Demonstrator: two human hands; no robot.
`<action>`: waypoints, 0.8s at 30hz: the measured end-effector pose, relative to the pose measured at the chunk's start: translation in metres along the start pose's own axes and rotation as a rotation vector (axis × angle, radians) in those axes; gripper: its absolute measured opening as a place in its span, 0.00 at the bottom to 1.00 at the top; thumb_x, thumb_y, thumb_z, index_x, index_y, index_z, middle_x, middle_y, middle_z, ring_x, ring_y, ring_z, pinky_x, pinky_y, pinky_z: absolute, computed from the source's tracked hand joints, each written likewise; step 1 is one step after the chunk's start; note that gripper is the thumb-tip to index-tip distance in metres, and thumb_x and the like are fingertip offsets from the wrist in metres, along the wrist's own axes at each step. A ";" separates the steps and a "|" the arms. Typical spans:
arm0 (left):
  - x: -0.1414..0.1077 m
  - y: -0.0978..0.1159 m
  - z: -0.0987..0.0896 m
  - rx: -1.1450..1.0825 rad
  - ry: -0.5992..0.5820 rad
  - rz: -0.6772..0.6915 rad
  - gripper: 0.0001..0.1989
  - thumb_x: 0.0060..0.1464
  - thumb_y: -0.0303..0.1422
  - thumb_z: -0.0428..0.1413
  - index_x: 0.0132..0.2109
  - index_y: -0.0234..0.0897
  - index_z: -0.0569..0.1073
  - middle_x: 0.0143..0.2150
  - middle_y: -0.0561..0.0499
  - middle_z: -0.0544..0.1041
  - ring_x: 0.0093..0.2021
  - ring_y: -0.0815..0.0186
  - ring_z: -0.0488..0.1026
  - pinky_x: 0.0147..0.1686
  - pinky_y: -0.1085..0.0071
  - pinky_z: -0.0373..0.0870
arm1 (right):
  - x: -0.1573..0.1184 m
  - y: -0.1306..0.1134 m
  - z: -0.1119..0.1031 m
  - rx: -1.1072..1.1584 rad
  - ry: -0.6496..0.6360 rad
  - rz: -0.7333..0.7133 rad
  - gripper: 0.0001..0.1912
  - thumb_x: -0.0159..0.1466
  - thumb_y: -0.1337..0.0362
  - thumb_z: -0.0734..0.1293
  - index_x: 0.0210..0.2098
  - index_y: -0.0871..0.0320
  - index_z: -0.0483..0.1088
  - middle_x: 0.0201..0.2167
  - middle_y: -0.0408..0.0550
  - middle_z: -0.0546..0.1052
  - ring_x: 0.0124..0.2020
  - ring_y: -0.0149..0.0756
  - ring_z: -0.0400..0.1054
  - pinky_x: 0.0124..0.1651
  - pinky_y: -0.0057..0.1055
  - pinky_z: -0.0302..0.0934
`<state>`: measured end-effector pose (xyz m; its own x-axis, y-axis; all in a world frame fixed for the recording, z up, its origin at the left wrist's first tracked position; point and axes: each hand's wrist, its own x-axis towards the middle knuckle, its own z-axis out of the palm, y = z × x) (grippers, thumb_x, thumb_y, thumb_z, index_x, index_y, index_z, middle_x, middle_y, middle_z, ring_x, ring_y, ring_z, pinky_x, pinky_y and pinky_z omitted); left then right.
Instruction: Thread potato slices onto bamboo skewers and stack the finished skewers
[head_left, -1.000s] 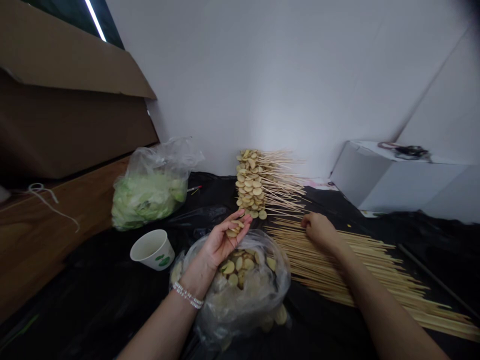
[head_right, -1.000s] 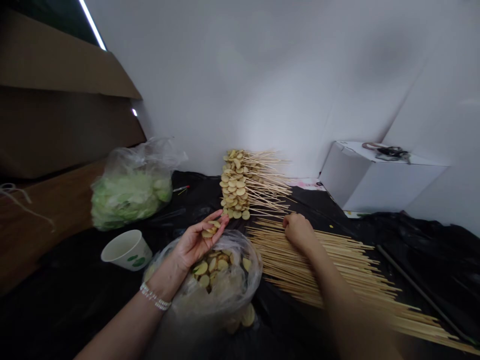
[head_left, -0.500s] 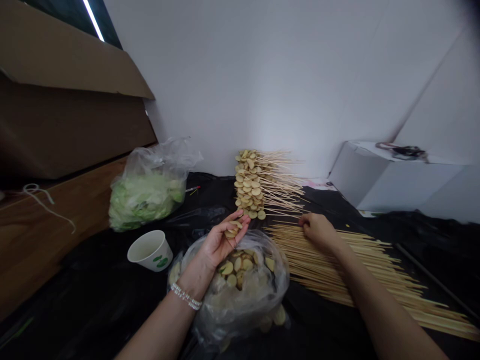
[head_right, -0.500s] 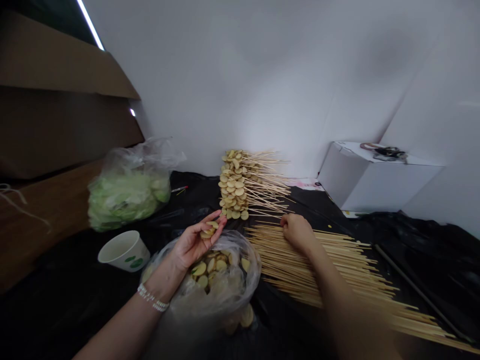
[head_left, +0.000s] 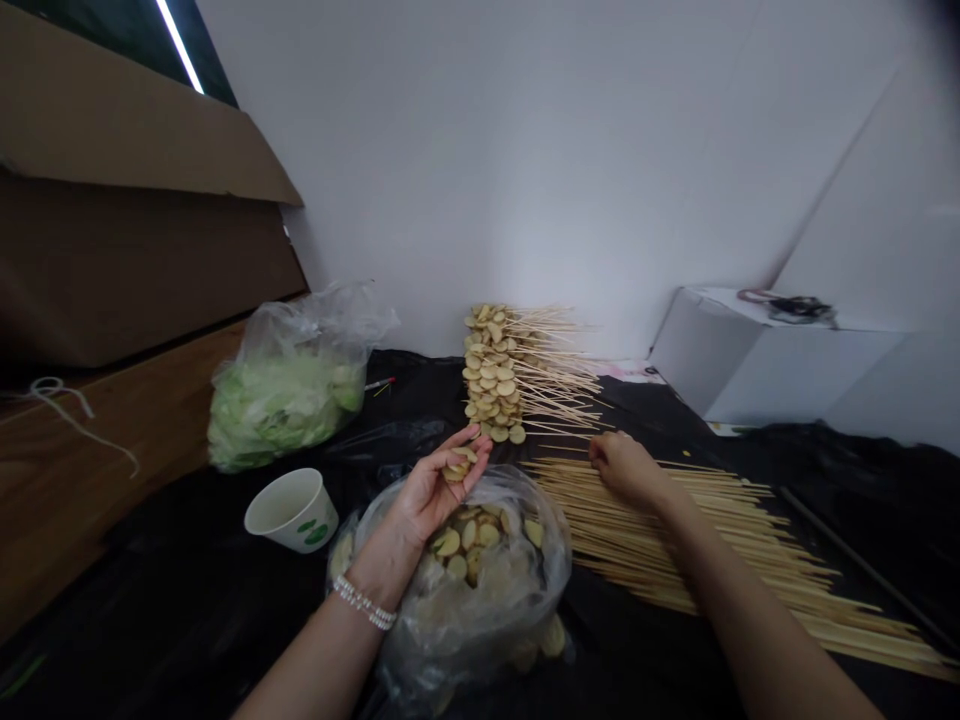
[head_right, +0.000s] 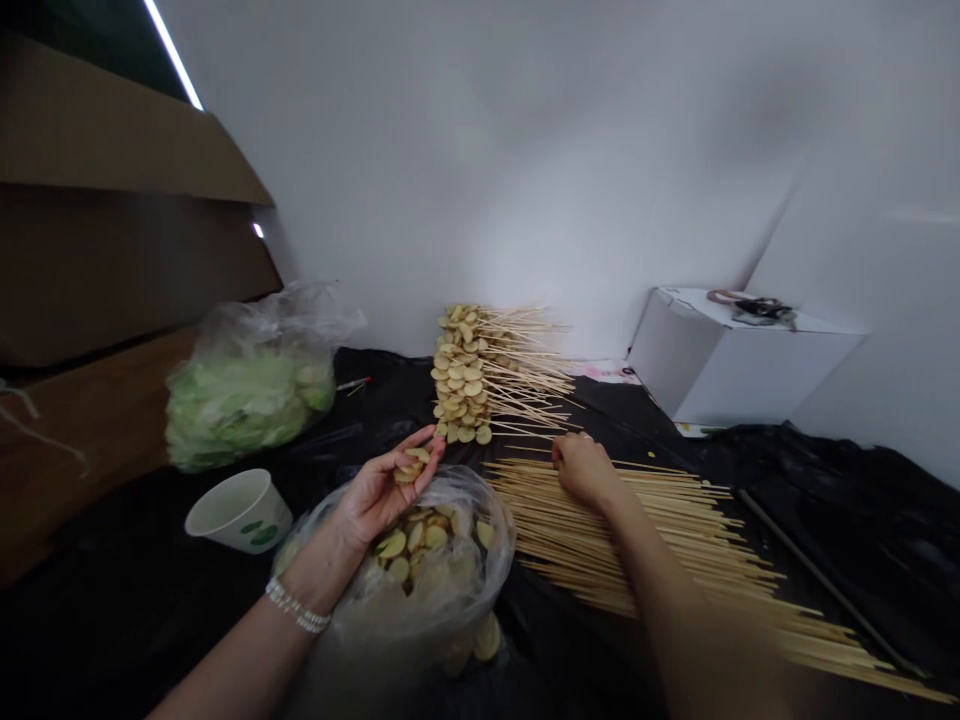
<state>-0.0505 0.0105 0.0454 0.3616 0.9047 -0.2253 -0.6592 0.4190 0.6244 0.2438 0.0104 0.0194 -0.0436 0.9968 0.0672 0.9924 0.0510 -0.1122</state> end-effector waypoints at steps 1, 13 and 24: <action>0.000 0.000 0.000 -0.001 -0.002 0.001 0.25 0.43 0.13 0.49 0.50 0.28 0.71 0.44 0.40 0.77 0.45 0.65 0.76 0.46 0.73 0.73 | 0.000 -0.001 0.000 -0.006 0.001 0.000 0.10 0.59 0.72 0.59 0.31 0.58 0.71 0.34 0.50 0.75 0.37 0.36 0.65 0.34 0.28 0.50; 0.001 0.000 -0.002 -0.001 -0.001 -0.005 0.26 0.44 0.13 0.47 0.51 0.28 0.71 0.44 0.41 0.77 0.45 0.65 0.76 0.46 0.72 0.73 | 0.001 -0.014 0.002 -0.014 0.002 -0.042 0.09 0.61 0.70 0.58 0.33 0.59 0.69 0.37 0.52 0.75 0.37 0.35 0.67 0.35 0.28 0.49; 0.000 0.000 0.001 -0.026 0.010 -0.006 0.27 0.45 0.12 0.47 0.52 0.27 0.70 0.43 0.40 0.77 0.44 0.65 0.76 0.44 0.72 0.75 | 0.000 0.041 -0.010 0.058 -0.151 0.081 0.14 0.52 0.73 0.62 0.35 0.56 0.74 0.35 0.48 0.77 0.35 0.34 0.68 0.33 0.26 0.52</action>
<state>-0.0504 0.0103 0.0460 0.3591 0.9029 -0.2364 -0.6742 0.4261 0.6032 0.2854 0.0120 0.0252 0.0153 0.9955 -0.0931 0.9853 -0.0309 -0.1683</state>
